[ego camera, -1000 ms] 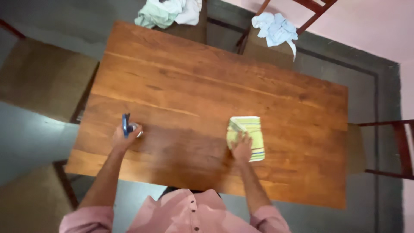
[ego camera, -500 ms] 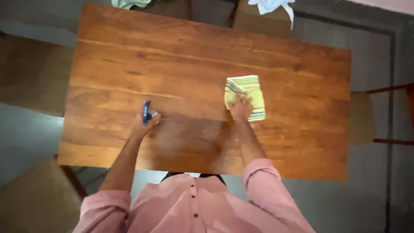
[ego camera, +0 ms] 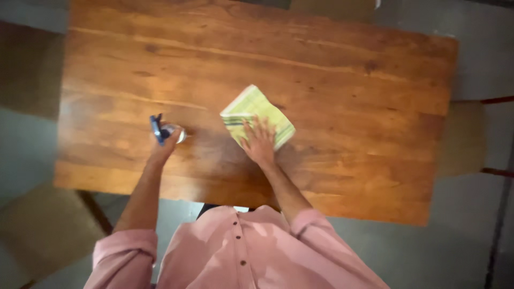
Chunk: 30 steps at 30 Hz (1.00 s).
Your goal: The person cleans a wooden chair and a wooden table using a spray bottle and a cloth. They spray the surfaces and wipe them down with the cloth, moving around the furniture to clean different sections.
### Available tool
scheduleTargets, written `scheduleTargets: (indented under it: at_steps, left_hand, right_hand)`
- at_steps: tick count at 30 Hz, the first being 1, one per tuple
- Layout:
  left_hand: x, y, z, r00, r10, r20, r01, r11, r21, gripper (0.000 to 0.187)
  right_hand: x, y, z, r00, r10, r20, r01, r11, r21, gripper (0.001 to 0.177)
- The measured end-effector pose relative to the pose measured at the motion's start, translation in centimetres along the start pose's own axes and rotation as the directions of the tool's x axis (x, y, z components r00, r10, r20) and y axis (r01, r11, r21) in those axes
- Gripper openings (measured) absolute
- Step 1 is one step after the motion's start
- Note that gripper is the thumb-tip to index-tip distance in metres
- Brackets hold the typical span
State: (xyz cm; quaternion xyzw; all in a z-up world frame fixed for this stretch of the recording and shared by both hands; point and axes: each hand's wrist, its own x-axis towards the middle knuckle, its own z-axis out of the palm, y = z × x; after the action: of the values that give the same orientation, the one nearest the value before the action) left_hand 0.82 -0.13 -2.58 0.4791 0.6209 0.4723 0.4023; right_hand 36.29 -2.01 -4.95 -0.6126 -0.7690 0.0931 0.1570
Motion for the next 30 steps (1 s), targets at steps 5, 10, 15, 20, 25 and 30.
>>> scheduleTargets:
  at_steps: [5, 10, 15, 20, 25, 30]
  left_hand:
    - [-0.3, 1.8, -0.3, 0.971, -0.240, 0.006, 0.240, 0.970, 0.030, 0.045]
    - [-0.2, 1.8, 0.1, 0.966, -0.257, -0.022, 0.257, 0.966, 0.009, 0.049]
    - [-0.1, -0.6, 0.1, 0.961, -0.275, -0.025, 0.275, 0.961, -0.017, 0.045]
    - [-0.6, -1.0, 2.0, 0.984, -0.178, -0.005, 0.178, 0.984, 0.020, 0.051]
    - [-1.1, 1.8, 2.0, 0.953, -0.301, -0.012, 0.302, 0.953, 0.034, 0.053]
    - [-0.7, -0.7, 2.7, 0.996, 0.082, -0.037, -0.083, 0.996, -0.040, 0.067]
  right_hand:
    - [10.5, 8.0, 1.6, 0.971, 0.097, 0.216, -0.091, 0.995, -0.036, 0.079]
    - [7.7, 22.6, -2.4, 0.936, 0.345, 0.069, -0.335, 0.933, -0.129, 0.081]
    - [-3.4, 22.9, -4.2, 0.921, 0.384, 0.067, -0.368, 0.914, -0.174, 0.080]
    - [-2.4, 16.0, -2.3, 0.959, 0.281, 0.043, -0.265, 0.938, -0.223, 0.077]
    - [10.8, 14.0, -3.1, 0.810, 0.568, 0.145, -0.564, 0.822, -0.071, 0.077]
    - [12.4, 8.3, -0.2, 0.984, -0.065, 0.166, 0.061, 0.998, 0.028, 0.069]
